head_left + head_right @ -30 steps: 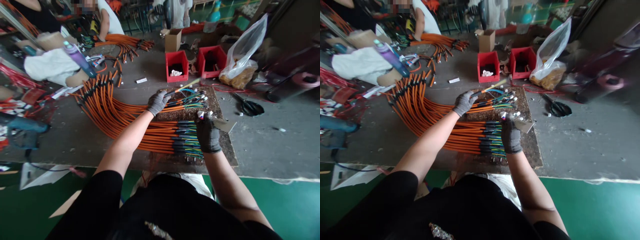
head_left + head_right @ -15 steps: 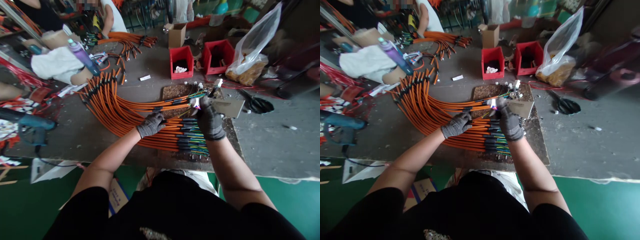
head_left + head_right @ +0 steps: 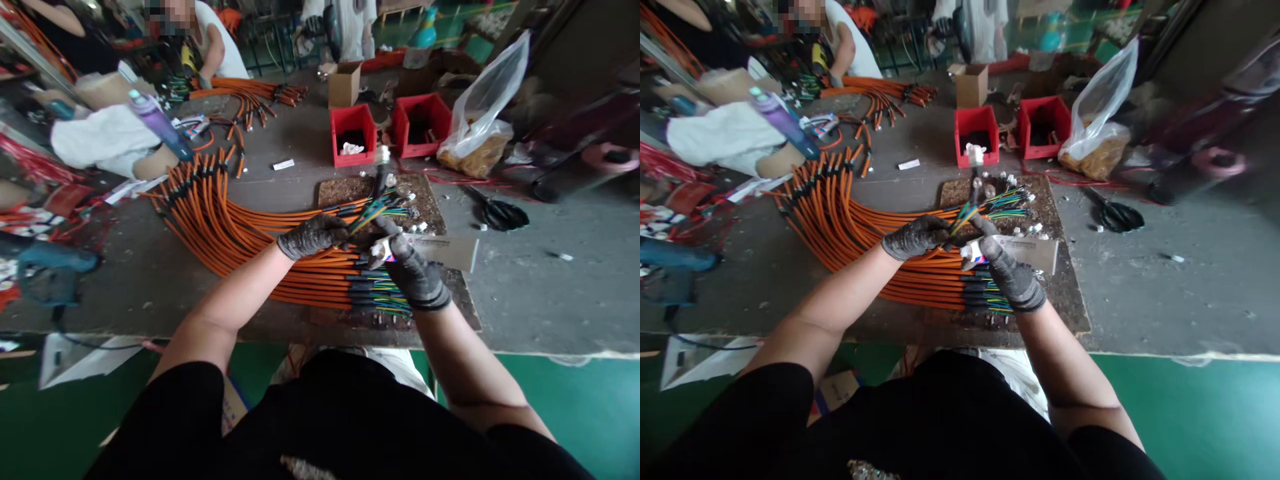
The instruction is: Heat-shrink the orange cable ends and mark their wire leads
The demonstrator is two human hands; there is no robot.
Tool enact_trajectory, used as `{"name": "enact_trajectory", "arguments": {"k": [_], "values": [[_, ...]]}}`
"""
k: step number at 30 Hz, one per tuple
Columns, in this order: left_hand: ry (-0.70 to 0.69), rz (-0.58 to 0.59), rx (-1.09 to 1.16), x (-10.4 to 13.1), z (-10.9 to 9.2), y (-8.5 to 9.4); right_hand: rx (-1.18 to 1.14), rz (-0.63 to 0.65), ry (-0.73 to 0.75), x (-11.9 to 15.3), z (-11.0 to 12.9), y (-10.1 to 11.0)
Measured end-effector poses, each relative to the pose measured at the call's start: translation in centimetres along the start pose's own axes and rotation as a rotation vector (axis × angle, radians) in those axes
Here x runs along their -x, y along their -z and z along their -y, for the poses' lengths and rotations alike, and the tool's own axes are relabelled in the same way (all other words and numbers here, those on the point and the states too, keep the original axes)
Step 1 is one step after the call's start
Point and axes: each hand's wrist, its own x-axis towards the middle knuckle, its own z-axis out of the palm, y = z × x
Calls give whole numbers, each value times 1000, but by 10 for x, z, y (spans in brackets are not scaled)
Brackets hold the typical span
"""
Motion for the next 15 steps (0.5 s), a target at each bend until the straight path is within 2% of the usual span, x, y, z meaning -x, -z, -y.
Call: {"name": "enact_trajectory", "arguments": {"k": [2, 5, 8, 12, 15], "values": [[3, -135, 90, 4, 11, -2, -75, 22, -19, 9, -3, -11], [-3, -192, 116, 7, 14, -3, -84, 22, -12, 22, -1, -31], [-58, -230, -98, 8, 3, -6, 20, 0, 12, 32, 7, -46], [-122, -422, -464, 14, -14, -21, 170, -1, 168, 34, 13, -54], [-86, -521, -470, 21, -17, -30, 159, 40, 235, 23, 15, -53]]}}
